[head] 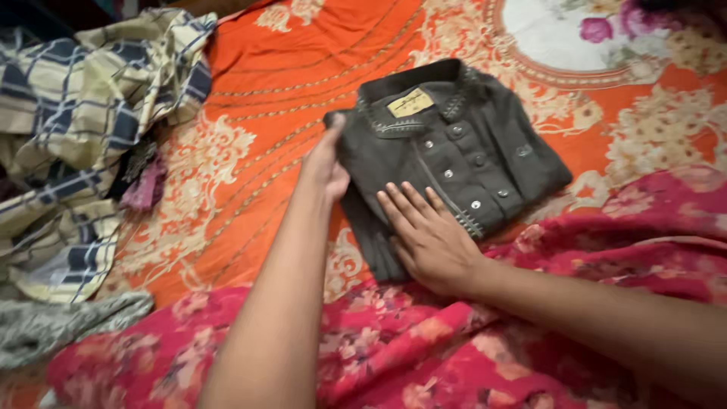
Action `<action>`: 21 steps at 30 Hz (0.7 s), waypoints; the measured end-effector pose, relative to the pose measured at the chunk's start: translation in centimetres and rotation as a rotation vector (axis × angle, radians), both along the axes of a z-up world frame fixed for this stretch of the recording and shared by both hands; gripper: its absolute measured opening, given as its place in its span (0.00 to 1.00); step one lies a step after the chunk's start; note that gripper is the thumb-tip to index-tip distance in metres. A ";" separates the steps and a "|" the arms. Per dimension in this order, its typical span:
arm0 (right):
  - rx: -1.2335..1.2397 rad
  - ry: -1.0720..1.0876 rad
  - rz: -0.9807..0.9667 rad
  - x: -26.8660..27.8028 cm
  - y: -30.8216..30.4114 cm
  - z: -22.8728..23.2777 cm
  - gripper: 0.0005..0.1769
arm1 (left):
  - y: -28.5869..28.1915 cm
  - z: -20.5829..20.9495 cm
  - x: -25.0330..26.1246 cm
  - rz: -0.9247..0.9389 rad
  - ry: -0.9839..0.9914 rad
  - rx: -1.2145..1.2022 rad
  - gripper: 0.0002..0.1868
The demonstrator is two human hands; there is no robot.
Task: The person folds a dark gray shirt on a bed, then picks up a yellow and blue checkered shirt and begins buttoning it. The person continues buttoning the checkered shirt while sitting on the bed.
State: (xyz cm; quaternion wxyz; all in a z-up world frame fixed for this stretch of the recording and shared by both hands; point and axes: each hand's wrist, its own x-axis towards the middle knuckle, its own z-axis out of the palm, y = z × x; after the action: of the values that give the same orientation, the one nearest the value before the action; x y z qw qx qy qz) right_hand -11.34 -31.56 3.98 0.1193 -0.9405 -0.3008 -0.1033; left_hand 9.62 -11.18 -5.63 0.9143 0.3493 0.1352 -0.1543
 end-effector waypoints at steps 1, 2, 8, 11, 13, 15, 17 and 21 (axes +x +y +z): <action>-0.002 0.002 0.016 -0.2 0.2 -0.7 0.39 | 0.1 0.2 0.7 0.054 0.051 0.102 0.15; -0.008 -0.002 0.025 -0.2 0.1 -1.1 0.40 | 0.0 0.1 1.3 0.102 0.098 0.199 0.13; 0.022 0.130 0.147 0.5 -0.7 0.2 0.42 | -1.1 0.3 -1.0 0.128 0.074 0.179 0.17; 0.154 0.573 0.024 2.9 -2.5 3.2 0.34 | -3.2 3.3 -2.8 0.607 -0.048 1.254 0.36; 0.268 0.740 -0.074 4.8 -4.4 5.3 0.28 | -4.9 5.6 -4.8 0.893 -0.297 1.462 0.35; 0.299 0.724 -0.190 5.8 -7.6 6.9 0.26 | -6.4 7.6 -7.2 1.021 -0.433 1.461 0.33; 0.153 0.714 -0.332 6.2 -11.5 7.8 0.24 | -8.1 8.7 -10.1 0.983 -0.437 1.268 0.30; 0.166 0.804 -0.548 6.6 -18.2 7.8 0.23 | -13.2 8.9 -17.4 0.655 -0.379 1.388 0.19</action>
State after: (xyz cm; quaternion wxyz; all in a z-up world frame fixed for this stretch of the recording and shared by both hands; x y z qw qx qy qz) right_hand -4.70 -49.77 11.77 0.2689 -0.9378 0.0366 0.2166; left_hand -7.78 -24.36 3.25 0.4937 0.8028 0.1384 0.3044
